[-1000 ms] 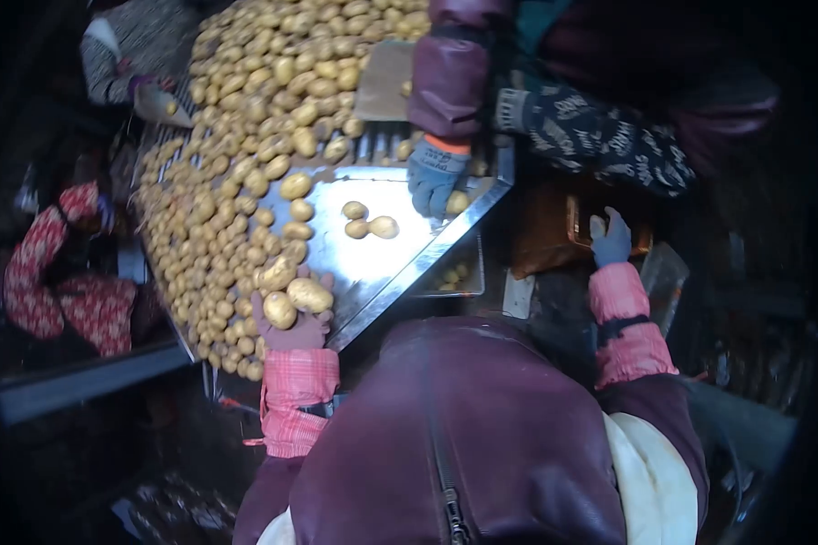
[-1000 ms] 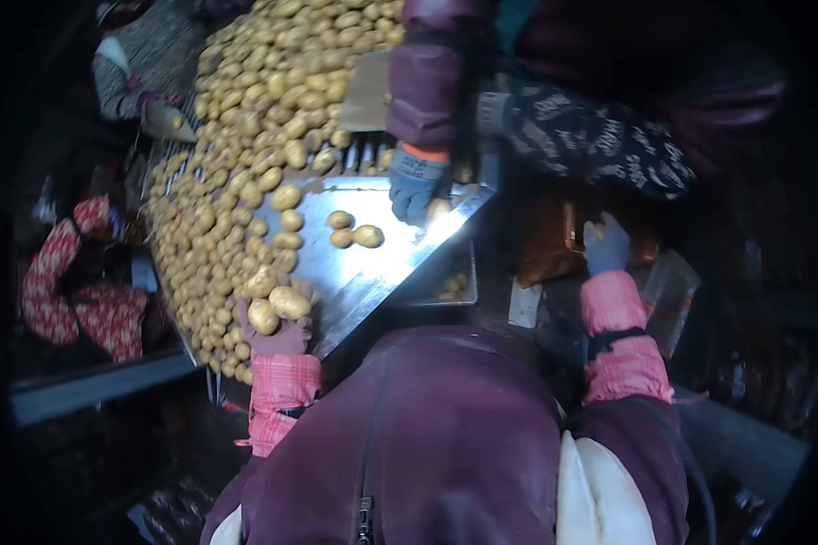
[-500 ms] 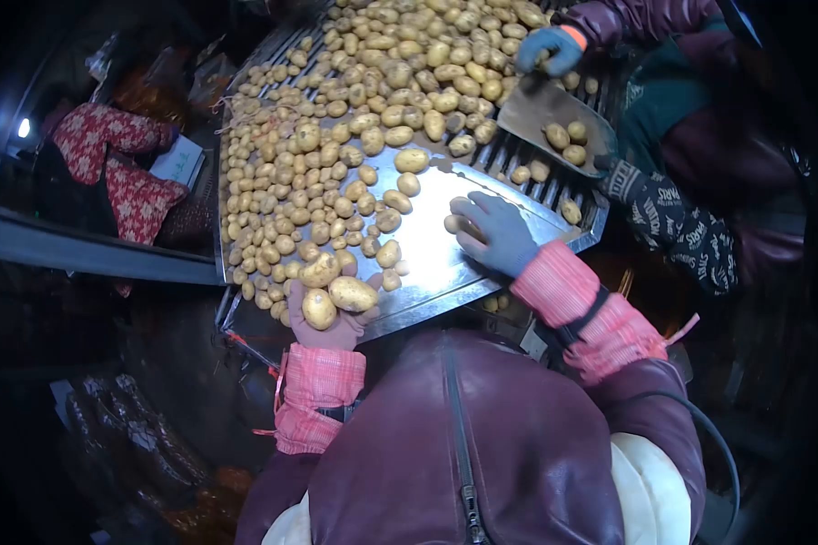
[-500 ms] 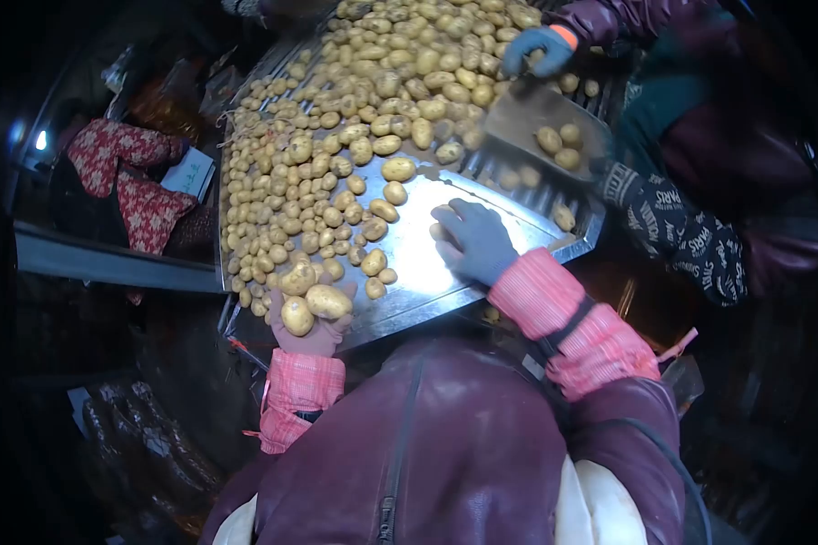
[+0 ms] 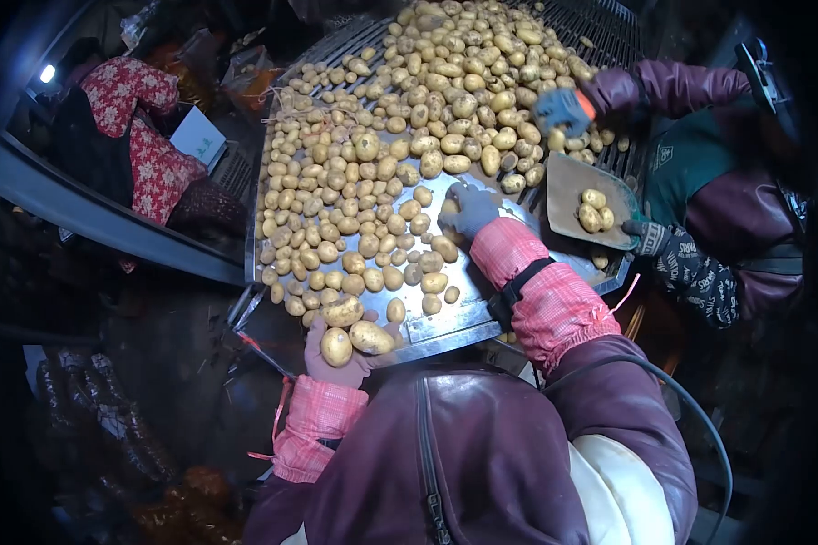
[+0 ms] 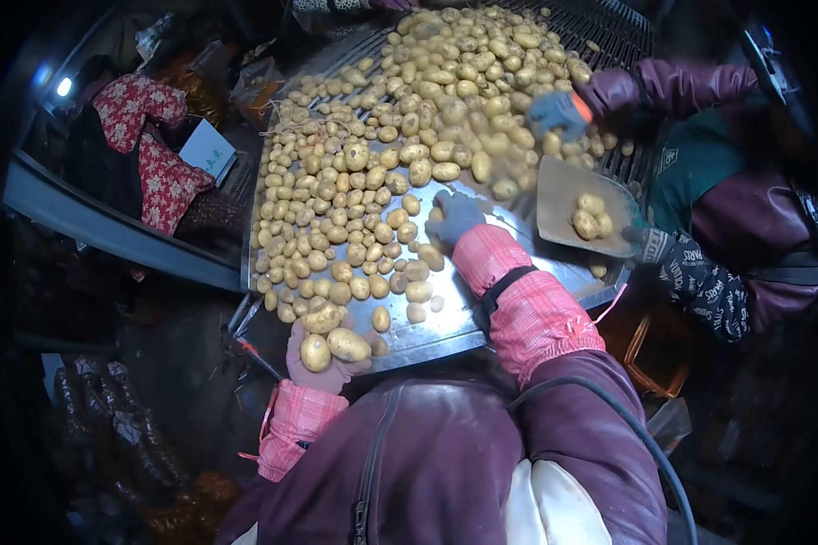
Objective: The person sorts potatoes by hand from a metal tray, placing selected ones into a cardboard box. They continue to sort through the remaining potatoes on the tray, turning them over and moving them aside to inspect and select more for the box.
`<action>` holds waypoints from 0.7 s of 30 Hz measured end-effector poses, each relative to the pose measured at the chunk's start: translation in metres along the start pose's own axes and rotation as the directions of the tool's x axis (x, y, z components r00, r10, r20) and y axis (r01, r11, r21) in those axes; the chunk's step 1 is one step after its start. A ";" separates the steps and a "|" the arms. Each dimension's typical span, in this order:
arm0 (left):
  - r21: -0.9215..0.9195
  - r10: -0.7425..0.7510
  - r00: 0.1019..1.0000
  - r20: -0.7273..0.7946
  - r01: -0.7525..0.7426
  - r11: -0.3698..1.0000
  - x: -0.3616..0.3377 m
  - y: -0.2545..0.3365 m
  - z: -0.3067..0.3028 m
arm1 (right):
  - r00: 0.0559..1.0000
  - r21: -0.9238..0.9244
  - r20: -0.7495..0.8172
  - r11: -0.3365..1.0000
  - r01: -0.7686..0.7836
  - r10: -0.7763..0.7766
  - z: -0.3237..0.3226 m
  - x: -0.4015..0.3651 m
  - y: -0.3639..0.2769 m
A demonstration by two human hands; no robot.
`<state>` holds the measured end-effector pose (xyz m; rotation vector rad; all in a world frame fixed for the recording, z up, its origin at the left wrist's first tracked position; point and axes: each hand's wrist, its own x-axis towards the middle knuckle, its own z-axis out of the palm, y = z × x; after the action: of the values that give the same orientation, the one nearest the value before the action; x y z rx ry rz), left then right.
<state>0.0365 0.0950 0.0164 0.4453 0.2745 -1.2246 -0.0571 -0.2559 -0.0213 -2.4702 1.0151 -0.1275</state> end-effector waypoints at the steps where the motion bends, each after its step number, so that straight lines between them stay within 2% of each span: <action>1: -0.006 -0.012 1.000 0.021 0.012 1.000 0.002 0.003 -0.004 | 0.998 0.068 0.054 0.997 -0.044 0.041 -0.001 0.002 0.000; 4: -0.009 -0.013 0.999 0.032 0.014 1.000 0.000 0.005 -0.005 | 0.988 0.172 0.144 0.982 -0.077 0.052 -0.005 0.004 -0.004; 5: -0.007 -0.008 1.000 0.026 0.009 1.000 0.000 0.005 -0.002 | 0.997 0.148 0.079 0.988 -0.033 0.021 -0.007 0.006 -0.008; 8: -0.032 -0.014 0.999 -0.039 0.013 0.999 -0.001 0.007 -0.003 | 0.987 0.273 -0.156 0.959 0.077 -0.035 -0.011 0.033 -0.027; 9: -0.042 -0.014 1.000 0.026 0.015 0.999 0.001 0.007 -0.015 | 0.985 0.218 -0.172 0.974 0.054 -0.016 -0.012 0.047 -0.033; 10: -0.023 -0.002 0.999 0.051 0.003 1.000 0.000 0.007 -0.020 | 0.996 0.145 -0.084 0.989 -0.022 0.034 -0.014 0.067 -0.035; 12: 0.017 0.024 0.995 0.096 -0.026 1.000 -0.005 0.005 -0.022 | 0.993 0.142 0.051 0.983 -0.114 0.108 0.001 0.097 -0.033; 15: -0.070 0.025 0.998 0.053 -0.022 0.997 -0.013 0.002 -0.013 | 0.993 0.028 0.117 0.999 -0.027 0.024 0.017 0.107 -0.037; 18: -0.222 0.004 0.999 0.052 0.007 0.975 -0.015 -0.003 -0.001 | 0.992 0.222 0.113 0.974 0.037 -0.063 0.012 0.099 -0.022; 19: -0.180 0.021 0.999 0.036 -0.014 0.984 -0.012 -0.004 0.001 | 0.996 0.350 0.030 0.934 0.072 -0.088 0.034 0.106 -0.004; 21: -0.103 0.060 0.998 -0.002 -0.059 0.993 -0.007 -0.008 -0.002 | 0.982 0.754 0.149 0.655 -0.040 -0.111 0.023 0.083 0.000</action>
<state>0.0271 0.0996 0.0165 0.3611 0.3200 -1.1468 0.0088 -0.3040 -0.0486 -1.6789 0.6363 -0.2705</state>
